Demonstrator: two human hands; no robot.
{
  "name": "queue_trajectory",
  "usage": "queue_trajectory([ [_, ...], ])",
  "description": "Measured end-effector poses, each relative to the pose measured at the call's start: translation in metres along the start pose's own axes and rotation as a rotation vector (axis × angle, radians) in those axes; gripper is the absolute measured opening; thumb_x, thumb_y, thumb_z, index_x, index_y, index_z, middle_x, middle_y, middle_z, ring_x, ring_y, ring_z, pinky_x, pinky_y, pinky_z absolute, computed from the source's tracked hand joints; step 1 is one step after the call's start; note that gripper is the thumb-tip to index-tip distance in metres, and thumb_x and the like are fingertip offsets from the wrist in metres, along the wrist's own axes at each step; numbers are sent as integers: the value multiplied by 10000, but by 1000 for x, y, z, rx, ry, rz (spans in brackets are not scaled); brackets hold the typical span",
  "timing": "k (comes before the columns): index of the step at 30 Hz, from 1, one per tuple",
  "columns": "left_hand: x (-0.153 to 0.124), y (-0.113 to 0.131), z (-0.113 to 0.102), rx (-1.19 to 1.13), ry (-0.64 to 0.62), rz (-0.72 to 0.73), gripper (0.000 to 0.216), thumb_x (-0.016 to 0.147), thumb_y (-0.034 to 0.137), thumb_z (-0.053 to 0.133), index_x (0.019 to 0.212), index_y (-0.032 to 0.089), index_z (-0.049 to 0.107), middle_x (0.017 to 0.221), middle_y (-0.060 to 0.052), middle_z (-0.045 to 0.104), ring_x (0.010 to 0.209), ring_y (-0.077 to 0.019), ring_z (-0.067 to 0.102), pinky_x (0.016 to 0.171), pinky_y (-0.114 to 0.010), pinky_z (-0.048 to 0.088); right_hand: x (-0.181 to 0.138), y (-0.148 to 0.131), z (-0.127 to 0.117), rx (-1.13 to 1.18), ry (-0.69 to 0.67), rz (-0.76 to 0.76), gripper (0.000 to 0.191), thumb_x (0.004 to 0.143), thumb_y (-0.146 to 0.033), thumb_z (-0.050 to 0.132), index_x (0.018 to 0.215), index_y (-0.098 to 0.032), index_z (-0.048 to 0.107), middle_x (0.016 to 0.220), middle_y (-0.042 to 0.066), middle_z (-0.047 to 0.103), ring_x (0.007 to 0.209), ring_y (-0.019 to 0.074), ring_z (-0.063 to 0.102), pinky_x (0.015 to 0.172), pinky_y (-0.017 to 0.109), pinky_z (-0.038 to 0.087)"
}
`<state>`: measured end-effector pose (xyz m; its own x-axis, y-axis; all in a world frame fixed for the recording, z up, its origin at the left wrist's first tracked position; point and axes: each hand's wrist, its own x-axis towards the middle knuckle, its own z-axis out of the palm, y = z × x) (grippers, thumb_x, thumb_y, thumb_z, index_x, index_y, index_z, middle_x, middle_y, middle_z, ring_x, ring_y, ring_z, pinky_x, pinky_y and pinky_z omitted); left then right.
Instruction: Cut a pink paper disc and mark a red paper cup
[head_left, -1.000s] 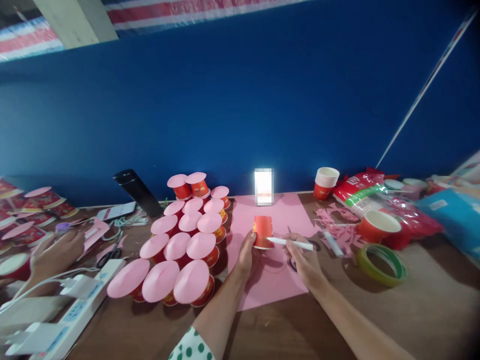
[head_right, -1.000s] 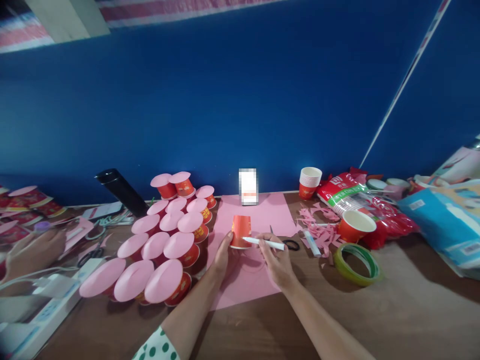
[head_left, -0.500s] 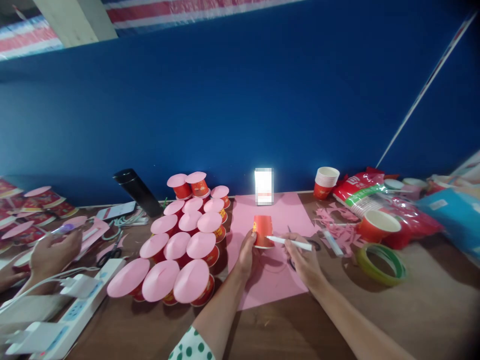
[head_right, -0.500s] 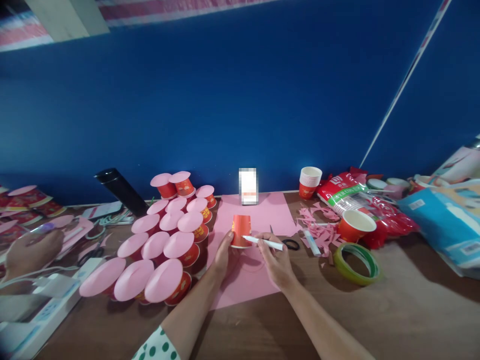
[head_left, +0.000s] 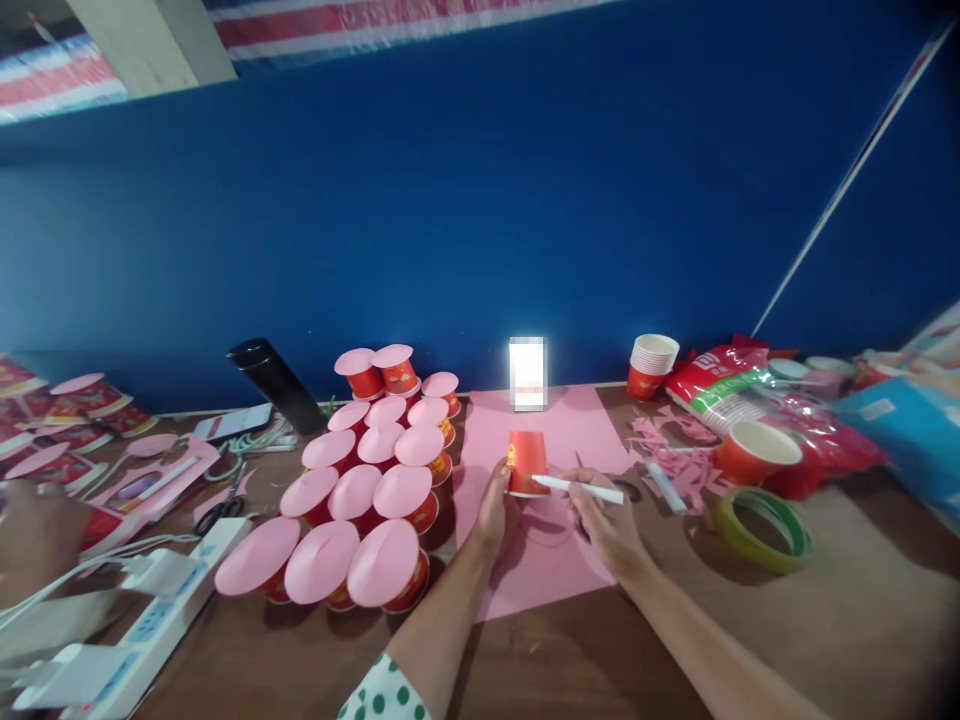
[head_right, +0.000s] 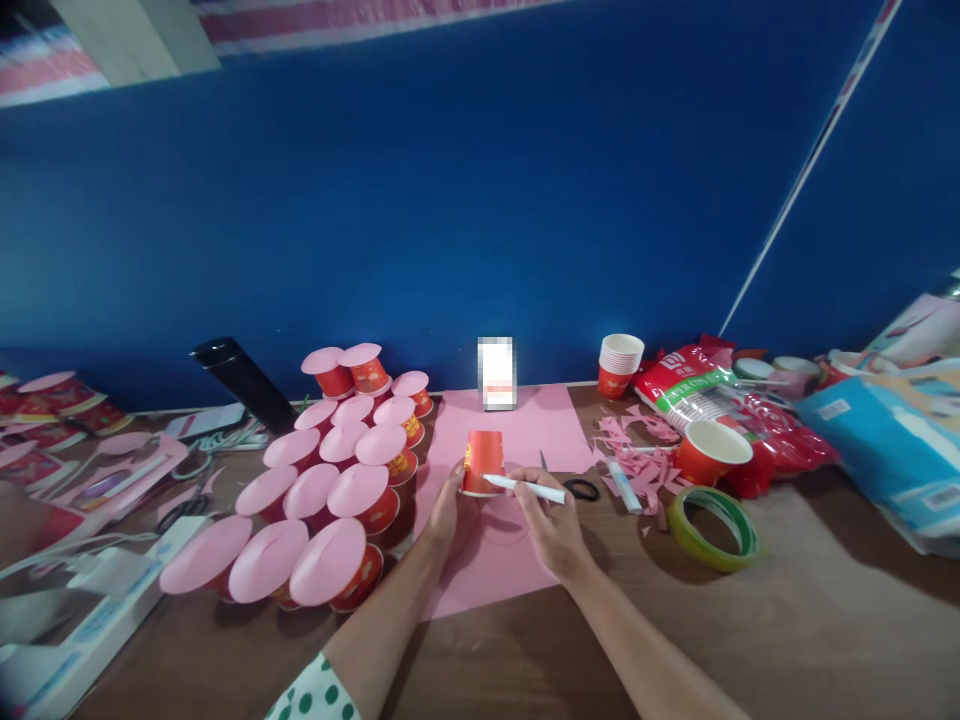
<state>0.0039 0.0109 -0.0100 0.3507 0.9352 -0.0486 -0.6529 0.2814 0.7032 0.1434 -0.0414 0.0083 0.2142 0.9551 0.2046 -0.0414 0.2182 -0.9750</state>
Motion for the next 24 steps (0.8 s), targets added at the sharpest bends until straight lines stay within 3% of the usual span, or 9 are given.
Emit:
queue_trajectory([
  [24, 2, -3, -7, 15, -20, -3, 381, 850, 365, 516, 1196, 207, 537, 1068, -79, 653, 1016, -234, 598, 924, -397, 426, -1, 1, -2, -78, -7, -33, 256, 860, -423, 549, 864, -172, 599, 581, -31, 500, 464, 75, 406, 413, 190, 312],
])
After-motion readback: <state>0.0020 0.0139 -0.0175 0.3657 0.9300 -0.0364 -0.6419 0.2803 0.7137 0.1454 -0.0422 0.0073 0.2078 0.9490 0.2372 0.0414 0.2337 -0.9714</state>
